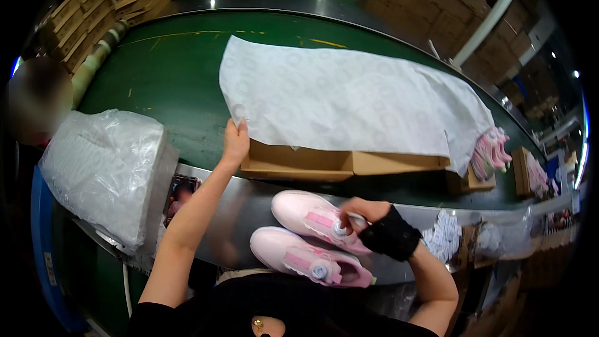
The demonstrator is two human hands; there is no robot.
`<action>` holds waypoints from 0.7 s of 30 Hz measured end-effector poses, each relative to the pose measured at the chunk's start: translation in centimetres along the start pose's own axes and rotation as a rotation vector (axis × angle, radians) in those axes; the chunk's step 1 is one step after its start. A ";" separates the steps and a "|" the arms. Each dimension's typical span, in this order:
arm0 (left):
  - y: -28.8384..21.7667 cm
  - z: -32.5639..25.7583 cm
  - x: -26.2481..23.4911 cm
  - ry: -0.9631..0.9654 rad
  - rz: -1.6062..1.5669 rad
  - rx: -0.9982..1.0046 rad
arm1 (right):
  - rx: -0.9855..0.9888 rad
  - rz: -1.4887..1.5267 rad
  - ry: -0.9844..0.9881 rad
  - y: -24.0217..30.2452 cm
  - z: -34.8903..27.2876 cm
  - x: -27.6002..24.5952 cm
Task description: The person packs shoes by lining shoeboxes with wrapping paper, placing pairs of shoes inside, folding the paper over them, and closing the shoeboxes.
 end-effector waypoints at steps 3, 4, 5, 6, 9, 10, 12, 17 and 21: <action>-0.4 -0.9 1.9 -0.006 0.014 -0.030 | -0.146 -0.185 -0.102 -0.6 -5.6 0.5; -0.9 -1.2 1.9 -0.002 0.019 -0.023 | 0.047 -0.169 0.037 -2.1 -6.7 2.4; -1.2 -1.6 2.8 0.000 0.049 -0.042 | 0.257 -0.156 0.166 -3.6 -8.6 4.2; -1.6 -2.0 3.5 -0.002 0.081 -0.060 | 0.117 -0.378 0.126 -3.7 -9.7 5.5; -1.0 -2.4 3.8 -0.037 0.083 -0.035 | -0.145 -0.805 0.197 -2.4 -10.9 9.1; -1.3 -2.4 3.5 -0.043 0.082 -0.028 | -0.282 -0.865 0.134 -2.2 -11.4 10.3; -1.3 -2.8 3.9 -0.028 -0.018 -0.120 | -0.275 -0.857 0.061 -3.1 -10.8 11.3; 2.3 -3.6 1.8 -0.018 -0.234 -0.335 | -0.193 -0.779 0.209 -1.5 -7.8 10.0; 7.8 -3.5 -2.9 -0.026 -0.278 -0.187 | -0.203 -0.390 -0.001 1.1 -1.9 3.3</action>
Point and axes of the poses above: each hand's wrist, its own z-axis towards the middle knuckle, its own x-axis out of the palm, y = z × x, the point moved 9 cm from there along z, towards the middle knuckle, and after that the axes turned 1 degree about -z, right-handed, at the moved point
